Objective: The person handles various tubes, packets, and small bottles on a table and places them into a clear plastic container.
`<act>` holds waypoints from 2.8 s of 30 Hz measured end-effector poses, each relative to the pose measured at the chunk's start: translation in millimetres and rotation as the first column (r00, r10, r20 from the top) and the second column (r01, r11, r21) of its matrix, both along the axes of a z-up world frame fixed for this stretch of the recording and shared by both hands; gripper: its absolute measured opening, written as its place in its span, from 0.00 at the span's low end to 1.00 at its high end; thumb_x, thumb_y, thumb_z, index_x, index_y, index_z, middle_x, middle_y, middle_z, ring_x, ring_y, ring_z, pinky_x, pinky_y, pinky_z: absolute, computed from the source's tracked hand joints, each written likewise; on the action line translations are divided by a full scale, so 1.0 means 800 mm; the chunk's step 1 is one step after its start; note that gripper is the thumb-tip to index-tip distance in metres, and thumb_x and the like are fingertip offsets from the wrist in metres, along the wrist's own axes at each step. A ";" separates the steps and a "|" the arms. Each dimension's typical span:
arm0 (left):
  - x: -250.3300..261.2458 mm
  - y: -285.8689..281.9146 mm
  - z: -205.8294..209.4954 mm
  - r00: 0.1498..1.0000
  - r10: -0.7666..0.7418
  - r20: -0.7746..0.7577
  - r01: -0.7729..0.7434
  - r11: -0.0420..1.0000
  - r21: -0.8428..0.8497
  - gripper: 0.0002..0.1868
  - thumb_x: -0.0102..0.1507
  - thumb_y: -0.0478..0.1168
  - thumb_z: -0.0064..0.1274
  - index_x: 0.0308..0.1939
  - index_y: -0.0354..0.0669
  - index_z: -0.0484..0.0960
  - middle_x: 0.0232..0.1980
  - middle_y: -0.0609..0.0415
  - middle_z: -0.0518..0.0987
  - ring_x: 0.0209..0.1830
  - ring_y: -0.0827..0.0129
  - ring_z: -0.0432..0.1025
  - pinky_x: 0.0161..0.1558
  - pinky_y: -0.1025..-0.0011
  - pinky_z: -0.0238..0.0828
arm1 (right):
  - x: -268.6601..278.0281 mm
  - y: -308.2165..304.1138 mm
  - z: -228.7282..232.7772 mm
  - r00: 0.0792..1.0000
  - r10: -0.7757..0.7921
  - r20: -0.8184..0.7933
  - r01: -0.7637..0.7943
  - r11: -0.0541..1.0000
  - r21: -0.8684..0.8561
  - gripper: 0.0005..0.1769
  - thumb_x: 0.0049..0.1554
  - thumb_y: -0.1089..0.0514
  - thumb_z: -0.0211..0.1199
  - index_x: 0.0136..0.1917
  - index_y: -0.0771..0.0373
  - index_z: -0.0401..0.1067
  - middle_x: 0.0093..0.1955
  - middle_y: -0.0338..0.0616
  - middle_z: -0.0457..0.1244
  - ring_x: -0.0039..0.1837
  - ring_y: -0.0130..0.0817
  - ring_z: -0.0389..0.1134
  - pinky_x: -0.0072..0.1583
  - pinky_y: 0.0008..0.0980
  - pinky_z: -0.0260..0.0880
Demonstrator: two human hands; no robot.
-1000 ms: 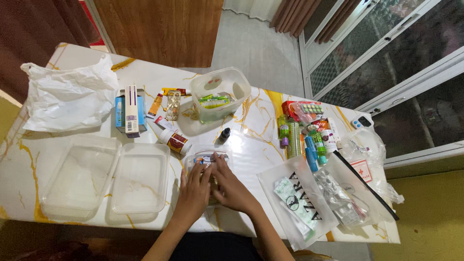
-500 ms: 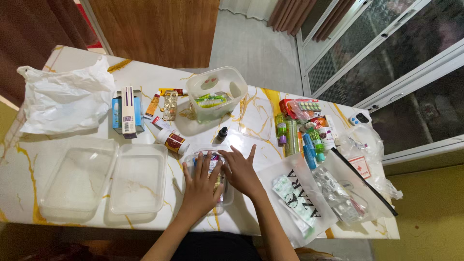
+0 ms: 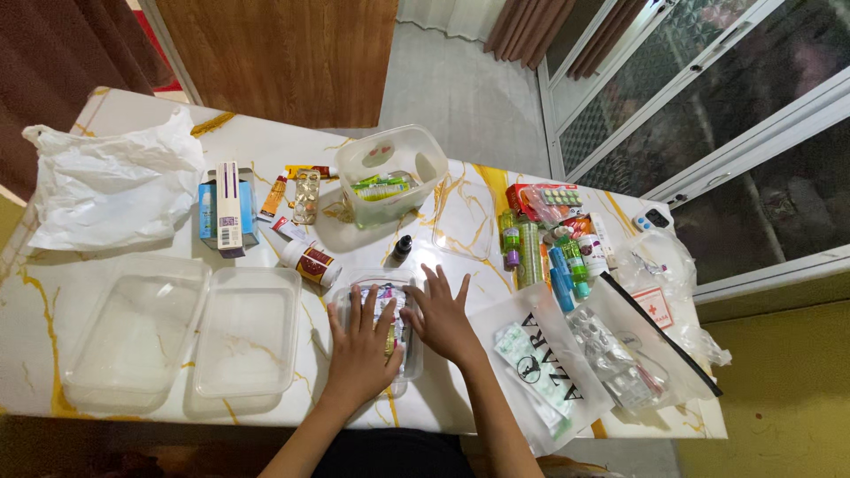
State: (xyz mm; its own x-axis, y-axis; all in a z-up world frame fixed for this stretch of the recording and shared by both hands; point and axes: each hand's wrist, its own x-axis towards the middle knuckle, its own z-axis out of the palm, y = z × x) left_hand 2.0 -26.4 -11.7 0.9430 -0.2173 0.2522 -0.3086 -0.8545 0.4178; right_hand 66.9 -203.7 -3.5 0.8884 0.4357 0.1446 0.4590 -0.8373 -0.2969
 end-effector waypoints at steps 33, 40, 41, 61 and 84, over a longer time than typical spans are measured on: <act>0.000 -0.045 -0.027 0.992 -0.101 0.073 0.118 0.953 -0.278 0.42 0.59 0.45 0.48 0.75 0.33 0.53 0.80 0.32 0.50 0.80 0.39 0.46 0.72 0.29 0.27 | -0.031 0.005 0.063 0.979 -0.117 -0.165 0.178 0.888 0.424 0.21 0.59 0.63 0.60 0.66 0.59 0.66 0.65 0.51 0.62 0.62 0.48 0.69 0.62 0.42 0.69; 0.017 -0.013 -0.027 0.996 -0.049 -0.081 -0.002 0.843 -0.537 0.34 0.57 0.24 0.41 0.69 0.37 0.63 0.70 0.42 0.70 0.71 0.47 0.63 0.73 0.46 0.52 | -0.053 0.020 0.033 0.997 -0.063 -0.038 0.072 0.942 0.328 0.28 0.59 0.65 0.58 0.72 0.61 0.62 0.78 0.56 0.54 0.79 0.58 0.54 0.74 0.46 0.58; 0.021 -0.009 -0.025 0.999 -0.037 -0.039 0.015 0.886 -0.463 0.33 0.57 0.22 0.42 0.68 0.37 0.65 0.67 0.44 0.73 0.70 0.49 0.65 0.73 0.45 0.51 | -0.056 0.023 0.032 0.998 -0.052 -0.028 0.058 0.951 0.304 0.29 0.59 0.63 0.60 0.73 0.61 0.61 0.79 0.58 0.52 0.79 0.60 0.51 0.75 0.49 0.54; 0.104 -0.026 0.004 0.971 -0.240 -0.008 0.239 0.969 -0.054 0.28 0.57 0.37 0.57 0.62 0.43 0.72 0.48 0.50 0.75 0.55 0.57 0.69 0.59 0.51 0.60 | -0.034 0.000 0.010 0.990 -0.142 -0.012 0.142 0.981 0.134 0.38 0.57 0.51 0.62 0.76 0.63 0.56 0.80 0.64 0.45 0.82 0.66 0.39 0.76 0.54 0.45; 0.093 -0.028 0.007 0.983 -0.147 0.109 0.179 0.896 -0.407 0.14 0.64 0.36 0.52 0.54 0.44 0.78 0.51 0.55 0.79 0.53 0.63 0.73 0.58 0.60 0.60 | -0.040 0.001 0.016 0.966 -0.250 -0.070 0.260 0.914 0.311 0.34 0.56 0.56 0.64 0.74 0.60 0.61 0.78 0.58 0.49 0.83 0.62 0.44 0.76 0.51 0.50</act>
